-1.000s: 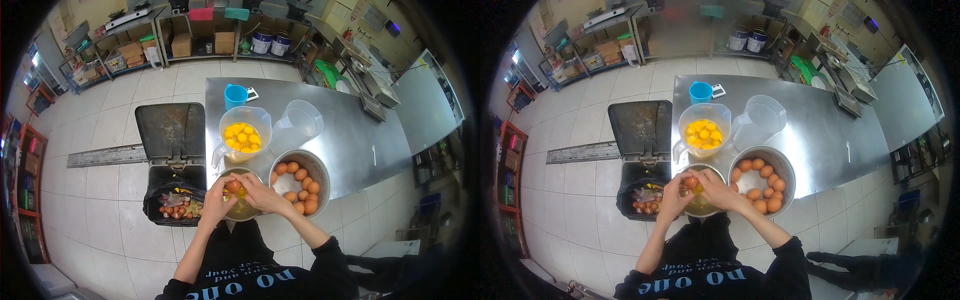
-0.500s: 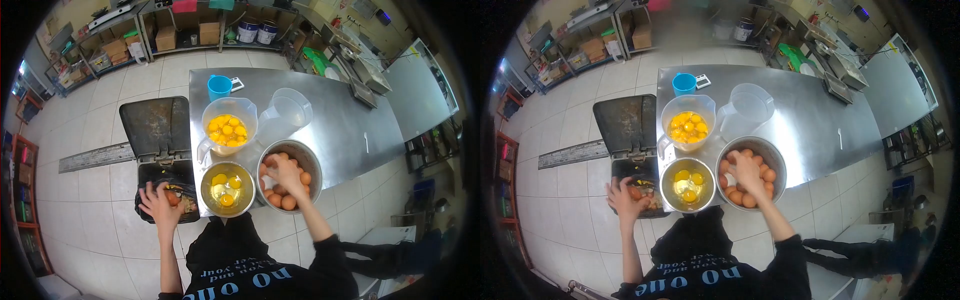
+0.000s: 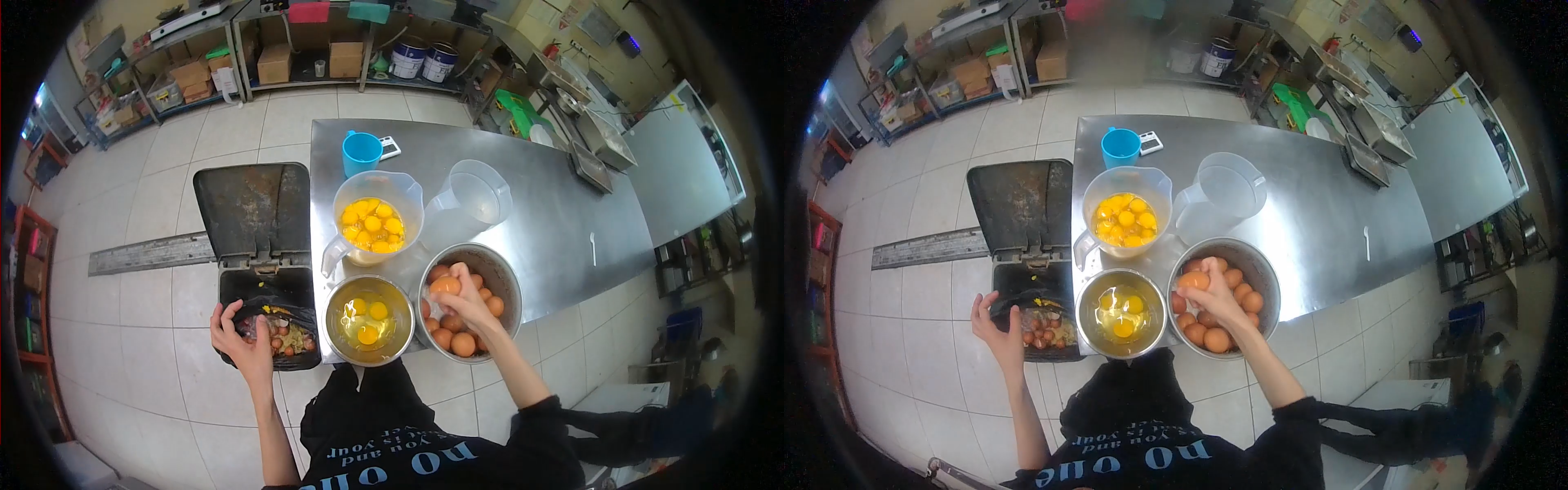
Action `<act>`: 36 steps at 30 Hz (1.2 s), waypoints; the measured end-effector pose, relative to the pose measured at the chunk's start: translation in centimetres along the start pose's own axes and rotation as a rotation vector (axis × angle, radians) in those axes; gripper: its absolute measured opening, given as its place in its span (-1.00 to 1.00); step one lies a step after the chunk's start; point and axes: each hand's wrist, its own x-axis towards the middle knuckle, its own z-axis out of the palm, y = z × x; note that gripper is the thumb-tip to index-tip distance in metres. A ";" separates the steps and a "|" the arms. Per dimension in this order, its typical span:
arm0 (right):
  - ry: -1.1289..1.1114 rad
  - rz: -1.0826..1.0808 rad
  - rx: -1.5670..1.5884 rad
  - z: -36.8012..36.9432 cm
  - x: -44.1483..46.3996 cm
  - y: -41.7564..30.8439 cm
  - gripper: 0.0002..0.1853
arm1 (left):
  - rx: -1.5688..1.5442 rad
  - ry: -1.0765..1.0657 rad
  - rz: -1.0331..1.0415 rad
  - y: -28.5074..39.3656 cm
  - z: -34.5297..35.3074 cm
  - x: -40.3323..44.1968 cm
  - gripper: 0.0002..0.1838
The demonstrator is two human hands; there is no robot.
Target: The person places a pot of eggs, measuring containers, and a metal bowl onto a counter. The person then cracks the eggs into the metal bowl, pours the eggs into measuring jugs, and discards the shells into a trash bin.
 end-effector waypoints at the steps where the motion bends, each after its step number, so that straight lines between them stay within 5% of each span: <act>1: -0.038 -0.127 0.129 0.4 -1.5 -1.8 -0.53 | 0.015 0.023 0.015 0.2 0.1 0.1 -0.57; 3: -0.034 -0.588 0.094 1.6 -2.1 -2.6 -0.62 | -0.043 0.004 0.011 0.9 0.5 0.2 -0.57; 4: -0.033 -0.590 0.098 2.2 -1.9 -2.9 -0.62 | -0.105 -0.018 0.015 1.4 0.8 0.3 -0.57; 6: 0.130 -0.983 -0.519 3.1 -1.5 -3.5 -0.63 | -0.132 -0.024 0.047 2.6 1.5 0.0 -0.59; 12: 0.036 -0.865 -0.787 4.0 -0.2 -2.2 -0.67 | -0.418 -0.338 0.168 5.2 3.9 -1.9 -0.65; 14: -0.018 -0.713 -0.502 4.6 -1.6 -4.5 -0.65 | -0.497 -0.464 0.308 7.8 4.2 -2.2 -0.63; 15: -0.026 -0.715 -0.506 5.1 -2.1 -5.3 -0.65 | -0.498 -0.458 0.302 9.5 4.2 -2.5 -0.63; 17: -0.225 -0.268 0.122 6.1 -2.9 -6.2 -0.64 | -0.603 -0.692 0.233 12.0 4.0 -2.8 -0.54; 20: -0.423 -0.078 0.373 6.2 -2.3 -5.1 -0.62 | -0.707 -0.681 0.155 12.1 4.6 -2.2 -0.53; 24: -0.455 -0.251 0.097 6.2 -2.5 -4.9 -0.59 | -0.665 -0.735 0.202 10.7 4.4 -1.5 -0.57; 26: -0.434 -0.535 -0.222 6.4 -1.8 -4.0 -0.54 | -0.646 -0.781 0.170 10.0 4.5 -1.6 -0.55; 29: -0.366 -0.562 -0.465 6.8 -2.0 -3.6 -0.50 | -0.567 -0.778 0.163 9.8 4.4 -1.8 -0.55; 36: -0.386 -0.630 -0.481 9.5 -0.1 -1.5 -0.49 | -0.362 -0.617 0.282 7.0 6.6 -3.5 -0.58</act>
